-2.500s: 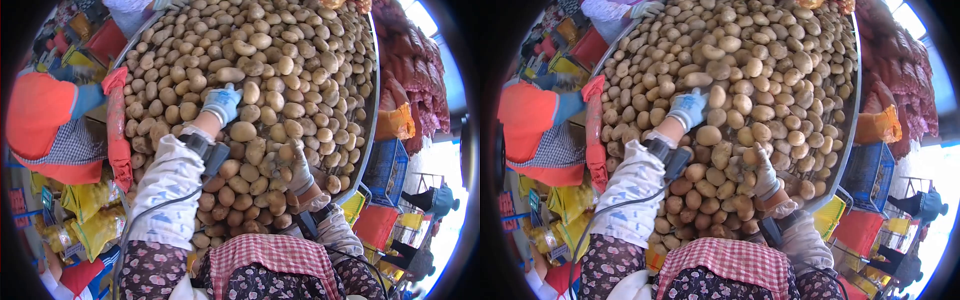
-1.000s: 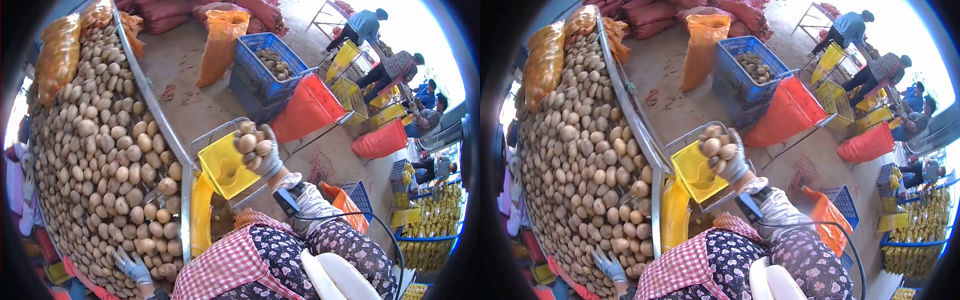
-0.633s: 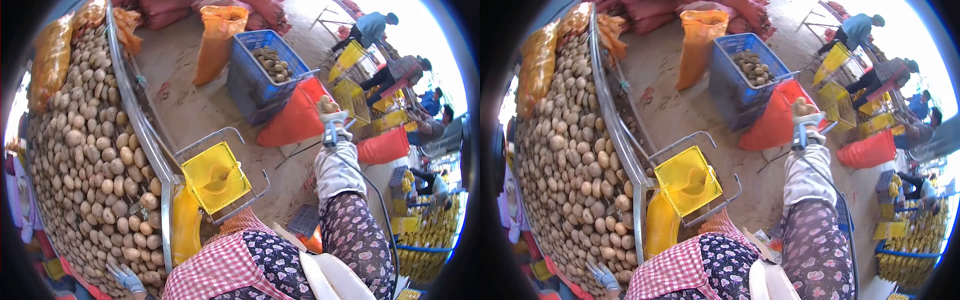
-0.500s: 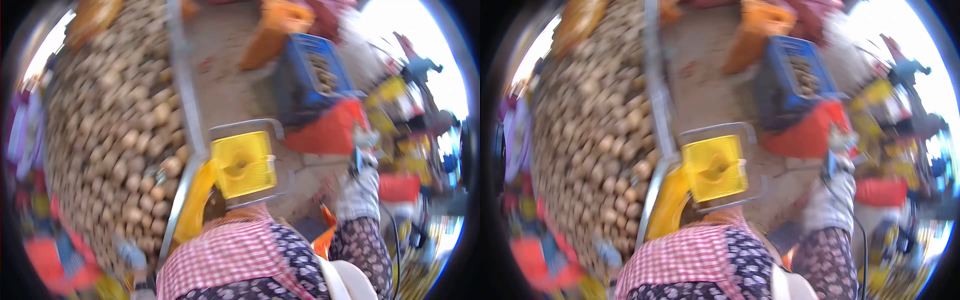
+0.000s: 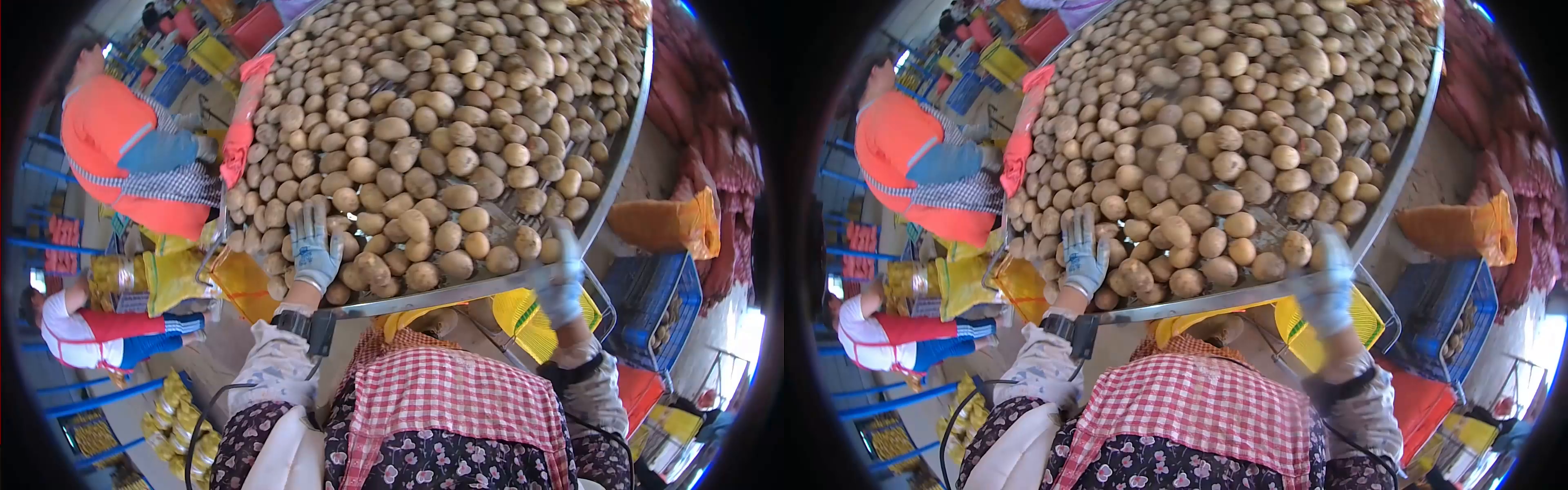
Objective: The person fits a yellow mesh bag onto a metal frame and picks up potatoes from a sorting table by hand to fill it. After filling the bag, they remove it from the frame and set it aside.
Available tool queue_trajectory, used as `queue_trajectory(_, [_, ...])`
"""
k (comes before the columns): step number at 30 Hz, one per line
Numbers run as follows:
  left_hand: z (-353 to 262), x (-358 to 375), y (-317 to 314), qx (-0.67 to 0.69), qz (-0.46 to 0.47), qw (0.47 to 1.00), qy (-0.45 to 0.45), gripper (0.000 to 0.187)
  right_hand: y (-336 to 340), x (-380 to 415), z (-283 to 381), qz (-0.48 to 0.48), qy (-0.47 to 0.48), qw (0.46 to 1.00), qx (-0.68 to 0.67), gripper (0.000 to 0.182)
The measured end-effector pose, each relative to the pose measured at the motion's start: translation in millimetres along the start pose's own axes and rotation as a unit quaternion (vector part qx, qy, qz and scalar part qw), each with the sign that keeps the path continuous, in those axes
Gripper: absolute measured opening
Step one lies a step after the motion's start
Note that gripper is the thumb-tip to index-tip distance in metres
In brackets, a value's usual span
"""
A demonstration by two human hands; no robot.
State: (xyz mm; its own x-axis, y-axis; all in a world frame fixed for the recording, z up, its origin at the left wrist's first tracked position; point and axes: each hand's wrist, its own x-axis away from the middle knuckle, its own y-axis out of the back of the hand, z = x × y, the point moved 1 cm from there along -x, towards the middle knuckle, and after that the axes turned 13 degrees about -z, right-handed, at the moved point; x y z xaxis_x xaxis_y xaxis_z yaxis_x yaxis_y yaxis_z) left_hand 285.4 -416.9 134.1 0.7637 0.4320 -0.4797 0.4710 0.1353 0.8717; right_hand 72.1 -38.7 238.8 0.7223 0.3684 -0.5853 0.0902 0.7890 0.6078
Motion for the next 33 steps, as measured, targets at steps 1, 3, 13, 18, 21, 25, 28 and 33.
queue_trajectory(1, [3, 7, 18, 0.029, 0.03, 0.999, 0.008, 0.072, -14, -11, 29, 0.091, 0.071, 0.993, -0.015, 0.071])
queue_trajectory(3, [16, 21, 43, -0.023, 0.075, 0.997, 0.003, 0.07, -57, -3, 52, 0.189, 0.147, 0.97, -0.036, 0.078])
queue_trajectory(13, [-8, 36, 59, 0.071, 0.097, 0.992, 0.036, 0.084, -127, 2, 100, 0.284, 0.206, 0.937, 0.003, 0.078])
queue_trajectory(18, [43, 50, 73, -0.076, 0.068, 0.994, 0.028, 0.085, -149, 9, 130, 0.413, 0.272, 0.868, 0.041, 0.07])
queue_trajectory(21, [33, 30, 78, 0.162, 0.013, 0.982, 0.094, 0.09, -186, 5, 160, 0.376, 0.268, 0.887, 0.008, 0.069])
queue_trajectory(25, [68, 31, 63, 0.105, 0.044, 0.992, 0.06, 0.092, -183, -1, 146, 0.379, 0.192, 0.905, 0.007, 0.065])
queue_trajectory(28, [91, 39, 74, 0.109, -0.058, 0.989, 0.086, 0.097, -150, 8, 126, 0.392, 0.241, 0.884, 0.084, 0.07])
queue_trajectory(33, [38, 32, 74, 0.168, 0.042, 0.985, 0.015, 0.106, -165, 13, 159, 0.387, 0.258, 0.884, 0.036, 0.063])
